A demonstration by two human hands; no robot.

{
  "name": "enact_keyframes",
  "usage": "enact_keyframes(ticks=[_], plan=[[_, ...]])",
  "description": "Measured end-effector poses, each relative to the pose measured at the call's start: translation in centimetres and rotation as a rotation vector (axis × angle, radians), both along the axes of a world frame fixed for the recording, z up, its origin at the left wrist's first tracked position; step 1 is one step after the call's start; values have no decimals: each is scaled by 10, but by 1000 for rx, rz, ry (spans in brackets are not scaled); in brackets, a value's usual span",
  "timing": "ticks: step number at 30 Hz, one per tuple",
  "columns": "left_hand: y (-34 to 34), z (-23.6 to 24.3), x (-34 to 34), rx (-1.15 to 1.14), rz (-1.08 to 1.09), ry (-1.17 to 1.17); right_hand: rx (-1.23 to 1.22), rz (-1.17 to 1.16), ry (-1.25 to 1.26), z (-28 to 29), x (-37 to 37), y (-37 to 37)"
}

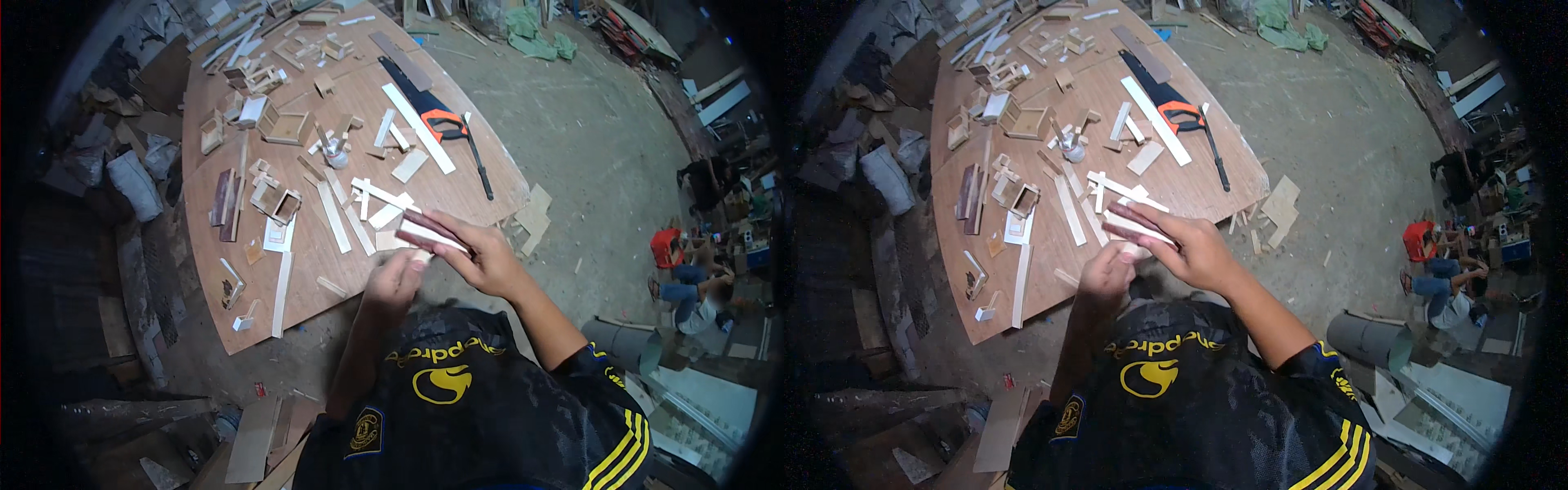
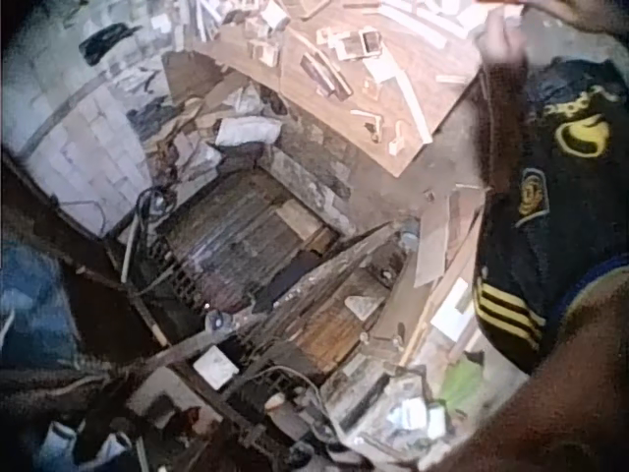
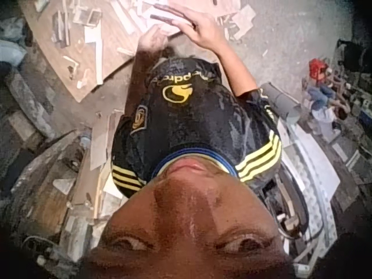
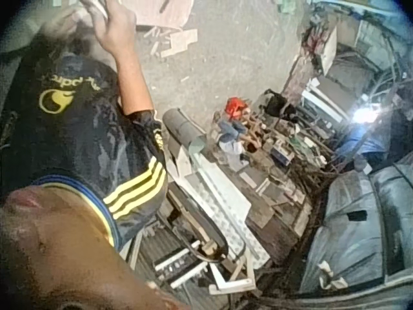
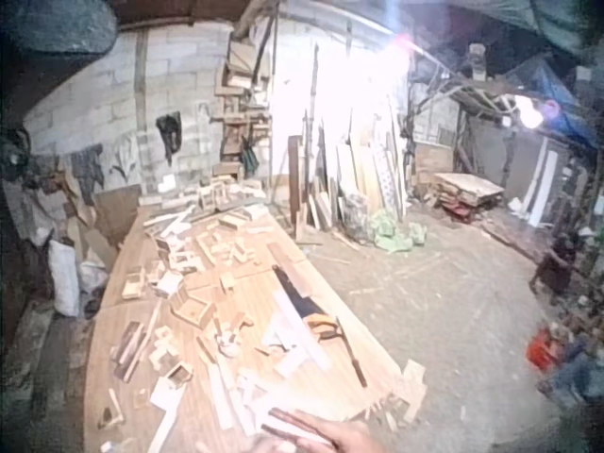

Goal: Filing and sanding small wooden pieces to fit together for a project.

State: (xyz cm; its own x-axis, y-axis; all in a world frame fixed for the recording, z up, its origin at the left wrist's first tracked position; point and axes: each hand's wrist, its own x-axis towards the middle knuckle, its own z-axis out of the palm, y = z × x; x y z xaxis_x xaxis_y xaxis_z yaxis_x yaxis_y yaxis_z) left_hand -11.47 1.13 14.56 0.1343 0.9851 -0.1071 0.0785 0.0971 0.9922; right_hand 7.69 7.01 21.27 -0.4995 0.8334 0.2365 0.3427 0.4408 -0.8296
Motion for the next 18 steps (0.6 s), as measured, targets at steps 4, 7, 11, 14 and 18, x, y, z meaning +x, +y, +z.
enact_keyframes(ticks=[4,7,11,14,18], plan=[[-13,26,32,20,-48,98,74,76,-55,7,30,-3],[-30,28,56,167,-75,178,133,87,-118,6,62,-8],[-35,9,61,-55,204,-42,-178,-194,289,-16,129,-8],[-39,15,91,78,168,250,-612,-59,597,-22,134,-25],[-42,28,131,280,132,282,-653,5,720,-25,120,-54]])
